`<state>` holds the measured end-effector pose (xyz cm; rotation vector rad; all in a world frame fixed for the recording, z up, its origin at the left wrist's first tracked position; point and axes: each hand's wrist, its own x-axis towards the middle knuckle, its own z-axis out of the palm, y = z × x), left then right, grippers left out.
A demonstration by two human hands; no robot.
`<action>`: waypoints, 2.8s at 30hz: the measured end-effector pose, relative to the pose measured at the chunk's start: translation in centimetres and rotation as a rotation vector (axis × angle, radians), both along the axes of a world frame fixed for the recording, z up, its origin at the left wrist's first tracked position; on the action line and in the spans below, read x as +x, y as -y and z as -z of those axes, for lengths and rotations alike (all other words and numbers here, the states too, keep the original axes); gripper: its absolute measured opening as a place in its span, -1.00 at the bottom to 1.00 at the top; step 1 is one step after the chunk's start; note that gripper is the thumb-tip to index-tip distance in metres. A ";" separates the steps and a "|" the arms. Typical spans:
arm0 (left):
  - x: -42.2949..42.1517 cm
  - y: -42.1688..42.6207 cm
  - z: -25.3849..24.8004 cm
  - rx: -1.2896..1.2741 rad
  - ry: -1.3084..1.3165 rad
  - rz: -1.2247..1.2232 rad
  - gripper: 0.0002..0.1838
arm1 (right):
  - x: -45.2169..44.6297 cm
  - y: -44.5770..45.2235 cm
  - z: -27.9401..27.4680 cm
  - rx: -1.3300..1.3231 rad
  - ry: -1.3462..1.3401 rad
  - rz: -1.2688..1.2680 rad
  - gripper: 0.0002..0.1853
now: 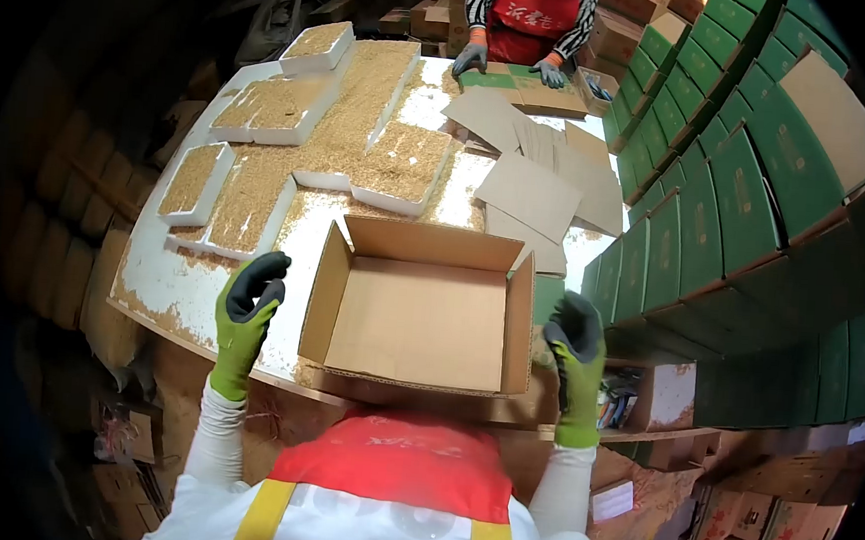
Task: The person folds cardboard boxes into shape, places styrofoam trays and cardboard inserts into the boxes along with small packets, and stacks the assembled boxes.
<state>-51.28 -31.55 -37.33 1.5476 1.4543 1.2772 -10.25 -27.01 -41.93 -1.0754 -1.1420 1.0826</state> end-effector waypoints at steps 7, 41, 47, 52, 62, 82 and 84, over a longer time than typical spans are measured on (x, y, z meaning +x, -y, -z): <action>4.4 -0.5 12.8 -0.173 -0.147 0.013 -0.22 | -5.7 -1.5 7.0 -0.412 0.768 -0.018 0.22; 43.4 -22.5 -31.8 0.028 0.656 1.297 -0.53 | 35.9 -6.3 -24.8 0.749 0.211 0.872 -0.44; 42.8 -27.4 -30.3 -0.164 0.837 1.052 -0.54 | 36.1 -8.8 -24.0 0.944 0.163 0.916 -0.60; 44.7 -25.5 -30.0 -0.027 0.797 0.858 -0.53 | 37.1 -10.2 -24.0 0.948 0.099 0.940 -0.56; 49.7 -21.7 -32.2 -0.074 0.243 0.353 0.29 | 40.3 -11.3 -22.8 0.744 0.525 1.079 -0.49; 45.5 -16.3 -15.8 0.218 0.335 0.403 -0.24 | 38.8 -5.6 -20.7 0.613 0.798 1.098 -0.43; 36.8 -14.2 -5.7 0.263 0.203 0.491 -0.36 | 25.6 -0.5 -16.4 0.757 0.701 1.179 -0.45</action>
